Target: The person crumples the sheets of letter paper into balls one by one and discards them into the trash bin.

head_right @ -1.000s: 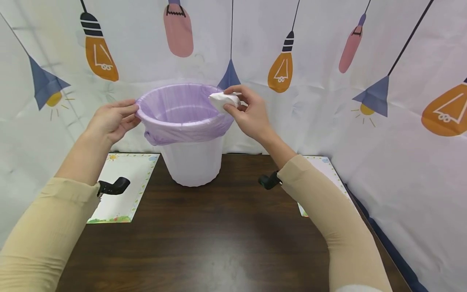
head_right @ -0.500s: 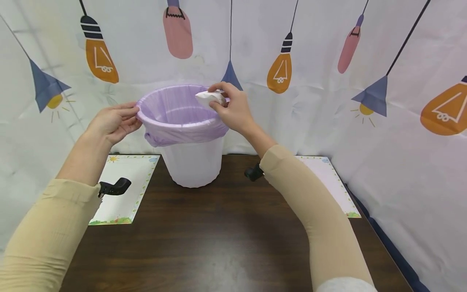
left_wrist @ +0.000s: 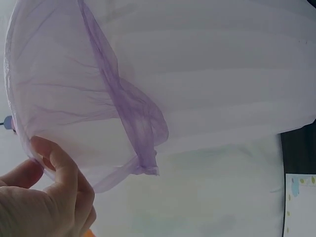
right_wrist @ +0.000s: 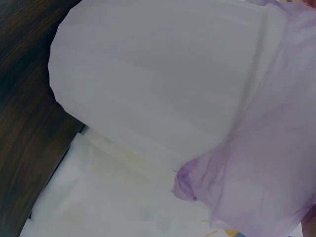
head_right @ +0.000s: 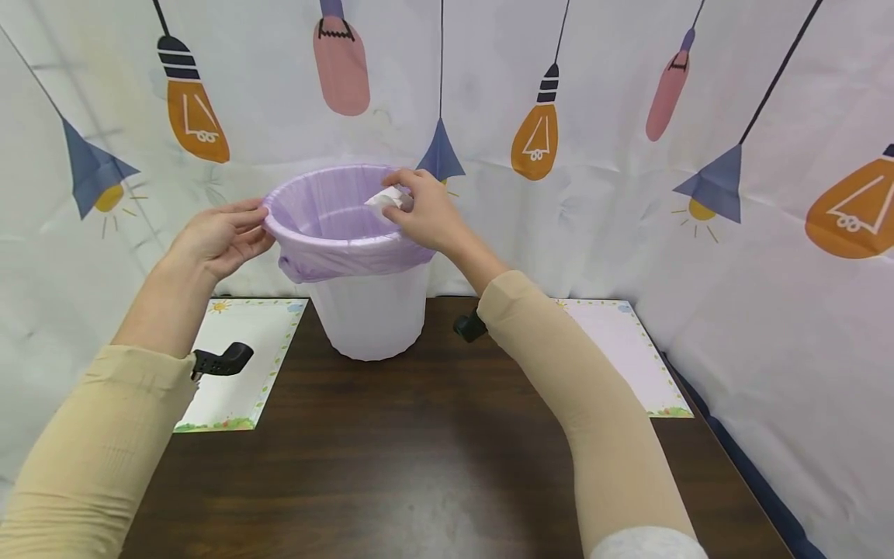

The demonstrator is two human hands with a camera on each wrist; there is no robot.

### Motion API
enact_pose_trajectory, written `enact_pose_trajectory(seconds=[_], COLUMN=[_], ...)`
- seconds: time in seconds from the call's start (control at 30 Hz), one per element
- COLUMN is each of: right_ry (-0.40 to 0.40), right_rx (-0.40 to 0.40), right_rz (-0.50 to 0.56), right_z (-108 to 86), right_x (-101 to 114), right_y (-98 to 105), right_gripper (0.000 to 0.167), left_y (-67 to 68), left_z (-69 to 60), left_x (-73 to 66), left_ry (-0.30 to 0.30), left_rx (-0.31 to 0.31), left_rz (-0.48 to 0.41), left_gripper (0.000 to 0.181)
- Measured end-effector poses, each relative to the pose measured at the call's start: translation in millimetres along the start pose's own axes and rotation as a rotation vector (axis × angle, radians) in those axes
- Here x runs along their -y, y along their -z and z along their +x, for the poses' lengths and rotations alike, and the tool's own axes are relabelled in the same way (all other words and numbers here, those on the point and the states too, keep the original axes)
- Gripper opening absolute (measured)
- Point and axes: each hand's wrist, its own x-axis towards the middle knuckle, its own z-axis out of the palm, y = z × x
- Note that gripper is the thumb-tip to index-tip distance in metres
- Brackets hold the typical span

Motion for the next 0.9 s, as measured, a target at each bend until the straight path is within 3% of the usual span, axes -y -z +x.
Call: enact_pose_trajectory(seconds=[0.2, 0.4, 0.53, 0.7, 0.8, 0.9], right_ry=[-0.033, 0.012, 0.04, 0.075, 0.1, 0.114], right_rx=[0.027, -0.009, -0.037, -0.078, -0.116, -0.141], right_rz=[0.044, 0.08, 0.073, 0.07, 0.087, 0.094], right_z=[-0.6, -11.7, -23.7, -42.9, -59.1, -76.6], right_x=[1.4, -2.8, -6.8, -14.9, -25.4, -39.3], right_y=[2.2, 8.0, 15.6, 22.3, 22.0, 19.5], right_gripper=[0.064, 0.056, 0.051, 0.049, 0.05, 0.053], left_y=[-1.3, 0.3, 9.3, 28.7, 41.8, 56.5], left_z=[-1.5, -7.1, -11.8, -17.5, -20.9, -22.4], left_x=[0.6, 11.8, 28.1, 47.4, 59.7, 72.9], left_ry=[-0.02, -0.115, -0.174, -0.186, -0.175, -0.163], left_rx=[-0.002, -0.02, -0.077, -0.096, -0.093, -0.08], left_rz=[0.015, 0.072, 0.088, 0.097, 0.153, 0.265], left_gripper=[0.052, 0.067, 0.055, 0.033, 0.025, 0.019])
